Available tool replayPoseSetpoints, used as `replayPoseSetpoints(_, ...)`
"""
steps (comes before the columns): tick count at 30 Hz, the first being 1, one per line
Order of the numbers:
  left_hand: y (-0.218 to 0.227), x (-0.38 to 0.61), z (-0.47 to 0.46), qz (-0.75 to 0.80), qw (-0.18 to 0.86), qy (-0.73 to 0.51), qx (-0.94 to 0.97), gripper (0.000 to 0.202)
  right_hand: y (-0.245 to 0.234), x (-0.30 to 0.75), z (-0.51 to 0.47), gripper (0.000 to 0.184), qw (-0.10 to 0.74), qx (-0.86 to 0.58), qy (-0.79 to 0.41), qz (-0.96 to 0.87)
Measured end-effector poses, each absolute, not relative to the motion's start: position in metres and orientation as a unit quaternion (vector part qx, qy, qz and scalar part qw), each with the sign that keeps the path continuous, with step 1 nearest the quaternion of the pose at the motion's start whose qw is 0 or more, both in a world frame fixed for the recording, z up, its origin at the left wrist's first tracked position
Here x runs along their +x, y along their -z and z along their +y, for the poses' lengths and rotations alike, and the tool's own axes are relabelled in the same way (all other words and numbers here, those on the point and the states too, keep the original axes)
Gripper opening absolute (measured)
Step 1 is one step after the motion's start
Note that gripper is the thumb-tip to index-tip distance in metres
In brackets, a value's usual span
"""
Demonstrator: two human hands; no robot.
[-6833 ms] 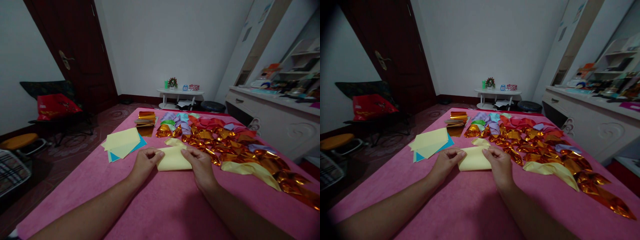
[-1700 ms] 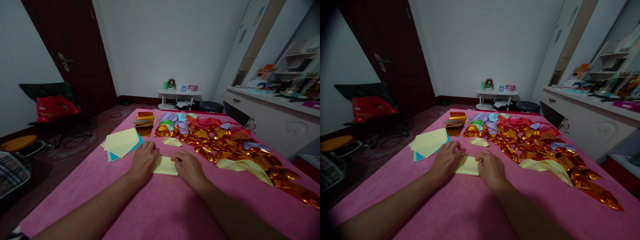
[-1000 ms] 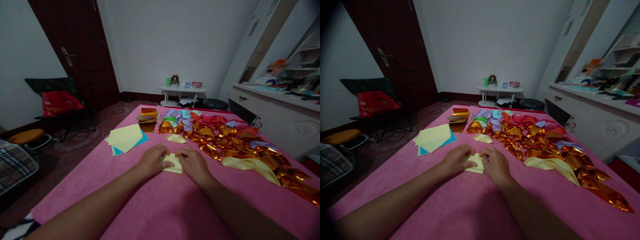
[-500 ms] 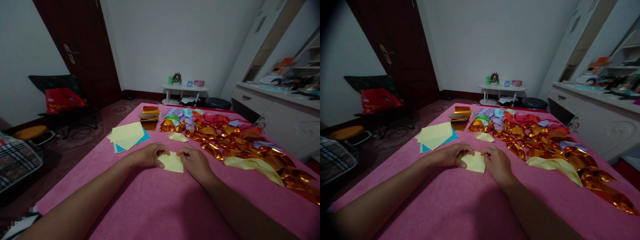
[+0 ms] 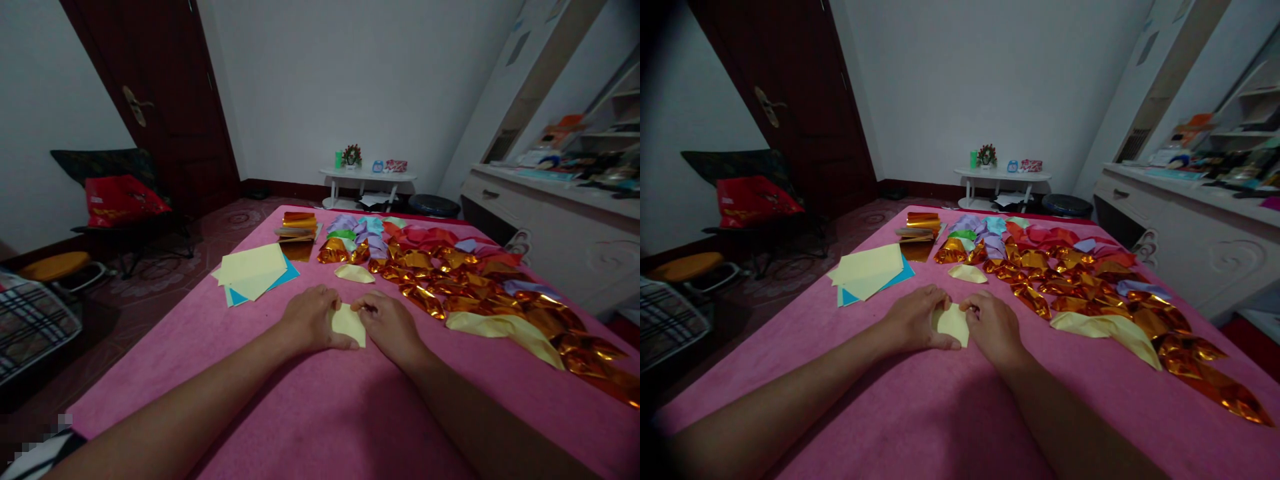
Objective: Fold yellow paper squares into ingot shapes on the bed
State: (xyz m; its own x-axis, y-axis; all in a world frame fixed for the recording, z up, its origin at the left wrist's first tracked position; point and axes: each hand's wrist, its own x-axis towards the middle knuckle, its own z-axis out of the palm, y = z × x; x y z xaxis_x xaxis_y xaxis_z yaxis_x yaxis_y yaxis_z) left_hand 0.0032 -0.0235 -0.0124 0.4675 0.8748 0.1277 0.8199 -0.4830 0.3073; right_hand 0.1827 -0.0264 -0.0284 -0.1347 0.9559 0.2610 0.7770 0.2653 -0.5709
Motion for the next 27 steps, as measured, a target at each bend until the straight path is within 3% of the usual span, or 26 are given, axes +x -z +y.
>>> replayPoseSetpoints(5, 0.013, 0.018, -0.031, 0.528, 0.053, -0.147, 0.835, 0.075, 0.029, 0.182, -0.026, 0.024, 0.297, -0.586, -0.149, -0.739)
replayPoseSetpoints(8, 0.010, 0.002, -0.021, 0.471, 0.116, -0.133, 0.865, 0.064, 0.029, 0.183, -0.027, 0.024, 0.297, -0.583, -0.153, -0.740)
replayPoseSetpoints(11, 0.002, -0.028, -0.008, 0.359, 0.245, -0.111, 0.894, 0.055, 0.030, 0.183, -0.027, 0.024, 0.297, -0.582, -0.158, -0.740)
replayPoseSetpoints(13, -0.002, -0.042, -0.005, 0.334, 0.265, -0.103, 0.899, 0.045, 0.031, 0.183, -0.026, 0.024, 0.298, -0.583, -0.159, -0.739)
replayPoseSetpoints(18, -0.008, -0.034, -0.020, 0.340, 0.118, -0.101, 0.928, 0.040, 0.032, 0.183, -0.026, 0.025, 0.305, -0.585, -0.166, -0.733)
replayPoseSetpoints(22, -0.010, -0.019, -0.034, 0.341, -0.014, -0.065, 0.938, 0.022, 0.031, 0.184, -0.026, 0.024, 0.318, -0.585, -0.187, -0.722)
replayPoseSetpoints(27, -0.012, -0.013, -0.040, 0.335, -0.069, -0.036, 0.939, 0.018, 0.031, 0.185, -0.023, 0.024, 0.331, -0.585, -0.206, -0.711)
